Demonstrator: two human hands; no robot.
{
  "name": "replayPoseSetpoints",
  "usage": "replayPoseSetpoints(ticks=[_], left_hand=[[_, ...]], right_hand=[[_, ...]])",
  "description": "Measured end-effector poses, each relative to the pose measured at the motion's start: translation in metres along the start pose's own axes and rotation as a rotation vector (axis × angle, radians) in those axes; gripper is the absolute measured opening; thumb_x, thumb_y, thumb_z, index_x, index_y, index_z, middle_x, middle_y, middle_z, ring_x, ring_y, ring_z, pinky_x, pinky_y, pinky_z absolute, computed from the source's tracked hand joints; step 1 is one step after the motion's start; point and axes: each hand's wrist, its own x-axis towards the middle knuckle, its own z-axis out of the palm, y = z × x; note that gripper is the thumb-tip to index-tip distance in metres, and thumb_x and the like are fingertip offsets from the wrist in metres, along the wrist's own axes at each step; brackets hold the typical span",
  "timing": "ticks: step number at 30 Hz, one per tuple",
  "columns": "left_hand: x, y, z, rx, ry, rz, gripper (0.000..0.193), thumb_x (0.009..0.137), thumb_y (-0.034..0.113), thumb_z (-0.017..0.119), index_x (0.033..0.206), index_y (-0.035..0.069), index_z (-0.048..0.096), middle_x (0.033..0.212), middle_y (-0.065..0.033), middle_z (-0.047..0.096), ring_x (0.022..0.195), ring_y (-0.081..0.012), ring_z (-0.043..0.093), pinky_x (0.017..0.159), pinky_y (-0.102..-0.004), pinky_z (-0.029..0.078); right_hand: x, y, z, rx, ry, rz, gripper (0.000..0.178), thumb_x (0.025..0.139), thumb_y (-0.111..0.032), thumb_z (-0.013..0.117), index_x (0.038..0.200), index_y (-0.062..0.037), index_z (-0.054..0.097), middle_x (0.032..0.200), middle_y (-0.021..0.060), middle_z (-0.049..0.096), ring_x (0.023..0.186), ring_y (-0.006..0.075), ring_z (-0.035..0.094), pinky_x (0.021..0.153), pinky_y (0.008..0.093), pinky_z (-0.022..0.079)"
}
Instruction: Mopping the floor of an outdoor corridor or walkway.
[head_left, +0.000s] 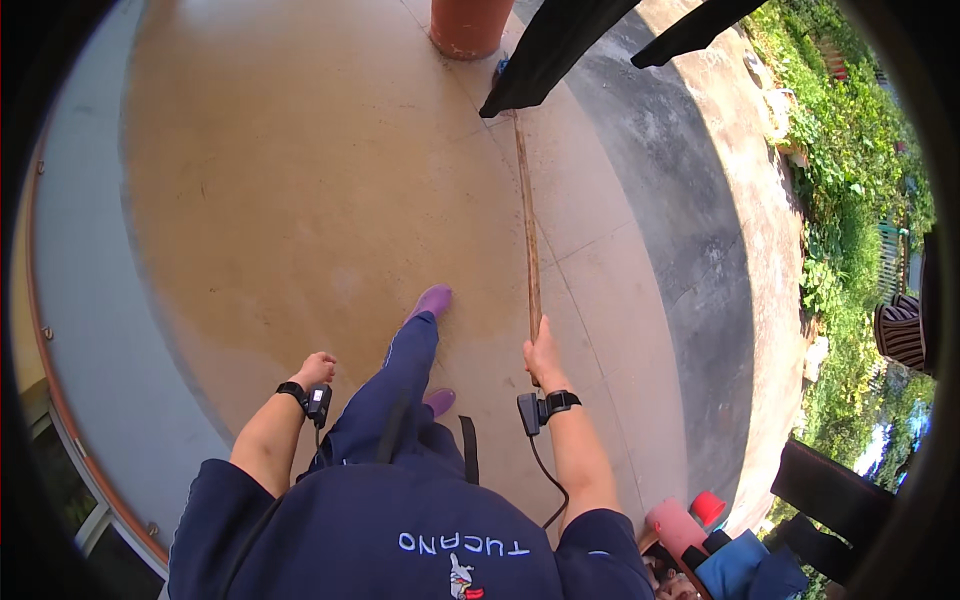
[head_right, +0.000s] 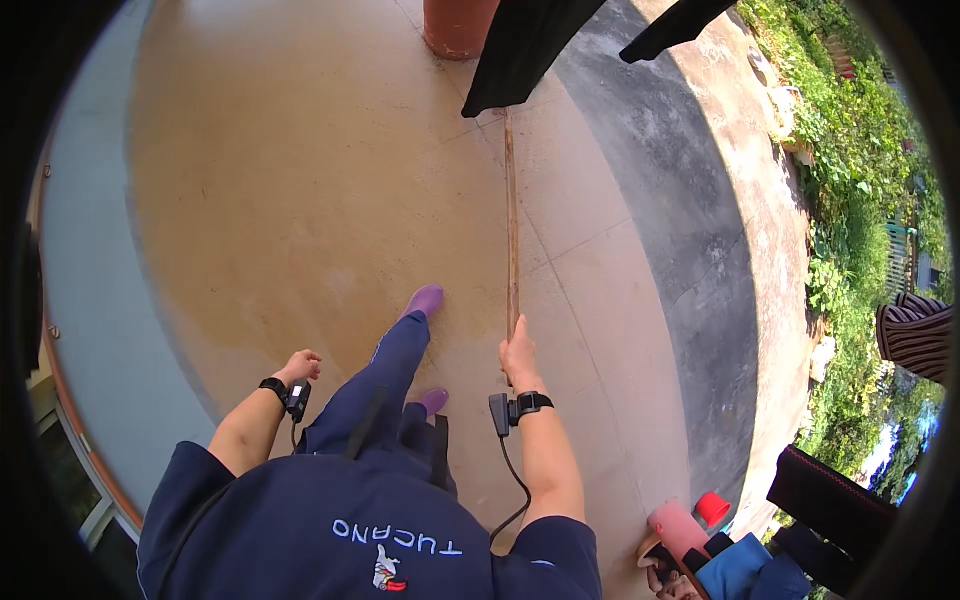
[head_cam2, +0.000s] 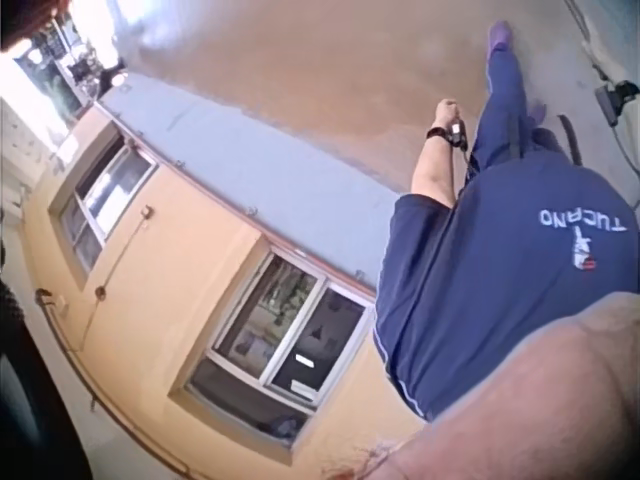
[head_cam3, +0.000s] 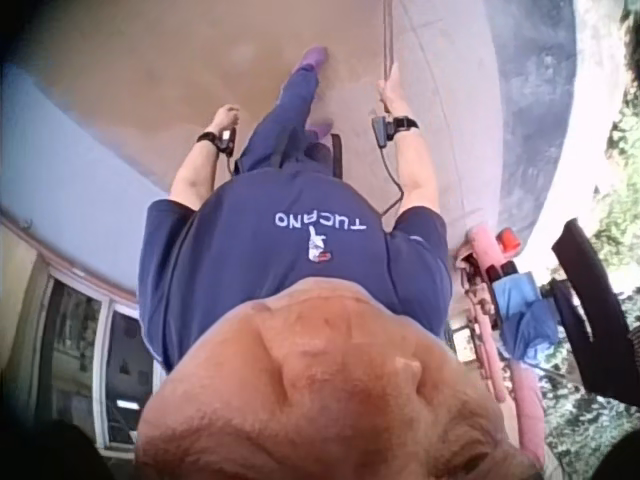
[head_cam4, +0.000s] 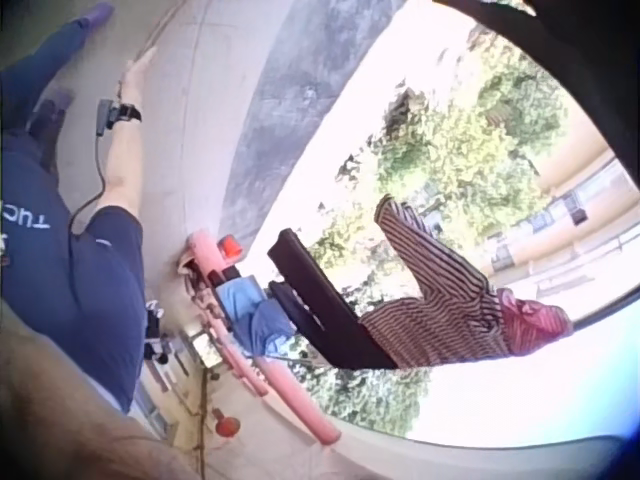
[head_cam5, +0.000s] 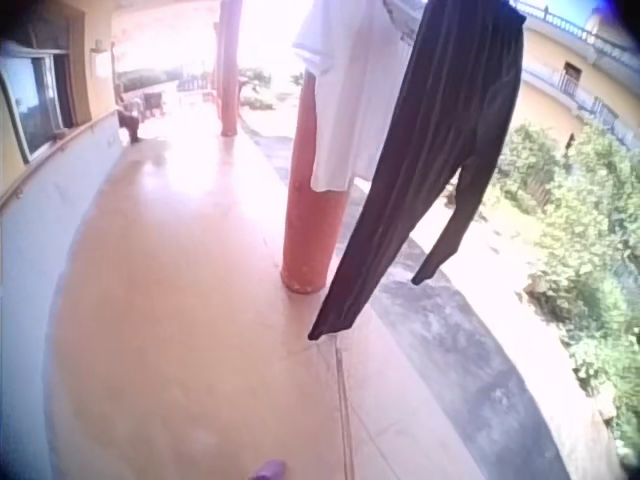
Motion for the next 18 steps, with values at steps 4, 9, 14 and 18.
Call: replayPoseSetpoints(ticks=[4, 9, 14, 18], left_hand=[[0.006, 0.056, 0.016, 0.096, 0.013, 0.234, 0.027, 0.083, 0.008, 0.046, 0.106, -0.002, 0.055, 0.081, -0.0095, 0.062, 0.068, -0.0167, 0.061, 0.060, -0.0293, 0.050], [-0.016, 0.060, 0.034, 0.158, 0.050, 0.300, 0.026, 0.083, 0.008, 0.047, 0.106, 0.001, 0.056, 0.082, -0.0074, 0.062, 0.068, -0.0154, 0.061, 0.057, -0.0277, 0.048], [-0.027, 0.013, 0.079, 0.422, -0.044, 0.178, 0.025, 0.077, 0.007, 0.052, 0.101, 0.002, 0.060, 0.075, -0.0091, 0.063, 0.063, -0.0179, 0.061, 0.057, -0.0307, 0.050], [-0.035, -0.005, 0.106, 0.676, -0.126, 0.162, 0.028, 0.074, 0.010, 0.054, 0.099, 0.006, 0.064, 0.081, -0.0104, 0.067, 0.074, -0.0200, 0.065, 0.069, -0.0311, 0.051]], right_hand=[[-0.125, 0.154, 0.036, -0.111, 0.148, -0.047, 0.041, 0.080, -0.016, 0.056, 0.118, -0.0064, 0.041, 0.081, 0.0238, 0.060, 0.077, 0.0420, 0.059, 0.067, 0.0480, 0.047], [-0.306, 0.245, 0.090, -0.253, 0.031, 0.388, 0.029, 0.083, -0.028, 0.057, 0.096, -0.0056, 0.045, 0.084, 0.0237, 0.061, 0.082, 0.0426, 0.058, 0.069, 0.0499, 0.046], [-0.485, 0.338, 0.176, -0.158, -0.034, 0.606, 0.028, 0.081, -0.028, 0.059, 0.091, -0.0042, 0.049, 0.080, 0.0237, 0.061, 0.082, 0.0414, 0.059, 0.068, 0.0504, 0.046], [-0.550, 0.341, 0.212, -0.011, -0.075, 0.705, 0.026, 0.081, -0.028, 0.059, 0.088, -0.0037, 0.052, 0.078, 0.0224, 0.061, 0.081, 0.0388, 0.060, 0.069, 0.0473, 0.047]])
